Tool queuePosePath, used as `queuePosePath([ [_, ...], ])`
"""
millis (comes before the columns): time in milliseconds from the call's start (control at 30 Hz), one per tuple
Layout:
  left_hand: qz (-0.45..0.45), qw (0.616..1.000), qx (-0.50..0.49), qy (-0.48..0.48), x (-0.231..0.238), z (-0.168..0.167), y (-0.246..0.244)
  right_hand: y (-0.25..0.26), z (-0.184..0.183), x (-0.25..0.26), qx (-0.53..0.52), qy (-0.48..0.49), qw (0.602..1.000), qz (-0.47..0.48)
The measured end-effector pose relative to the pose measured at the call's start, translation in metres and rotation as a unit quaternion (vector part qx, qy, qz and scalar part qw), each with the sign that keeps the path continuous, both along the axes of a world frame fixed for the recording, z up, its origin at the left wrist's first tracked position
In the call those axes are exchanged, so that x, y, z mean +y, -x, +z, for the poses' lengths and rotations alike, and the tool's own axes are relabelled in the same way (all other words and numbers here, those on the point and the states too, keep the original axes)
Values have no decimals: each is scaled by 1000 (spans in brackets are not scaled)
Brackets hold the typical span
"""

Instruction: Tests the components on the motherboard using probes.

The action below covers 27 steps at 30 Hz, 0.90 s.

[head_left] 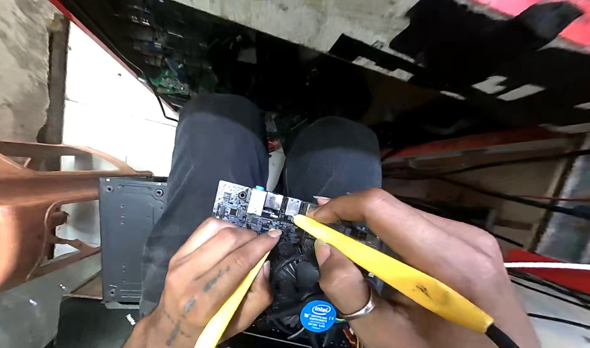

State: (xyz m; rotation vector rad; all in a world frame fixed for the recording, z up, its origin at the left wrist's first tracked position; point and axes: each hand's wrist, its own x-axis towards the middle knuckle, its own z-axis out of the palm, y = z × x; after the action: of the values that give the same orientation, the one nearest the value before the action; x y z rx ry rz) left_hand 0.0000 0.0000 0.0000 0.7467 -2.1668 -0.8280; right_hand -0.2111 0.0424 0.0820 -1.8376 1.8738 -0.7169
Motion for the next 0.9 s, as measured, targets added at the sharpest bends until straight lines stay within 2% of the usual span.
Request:
queuePosePath([
  [267,4,1000,7,-11,1,1,1,12,-17,7,-36,-19,998,39],
  [900,0,1000,9,-10,0,2,1,16,-24,9,-75,-14,997,13],
])
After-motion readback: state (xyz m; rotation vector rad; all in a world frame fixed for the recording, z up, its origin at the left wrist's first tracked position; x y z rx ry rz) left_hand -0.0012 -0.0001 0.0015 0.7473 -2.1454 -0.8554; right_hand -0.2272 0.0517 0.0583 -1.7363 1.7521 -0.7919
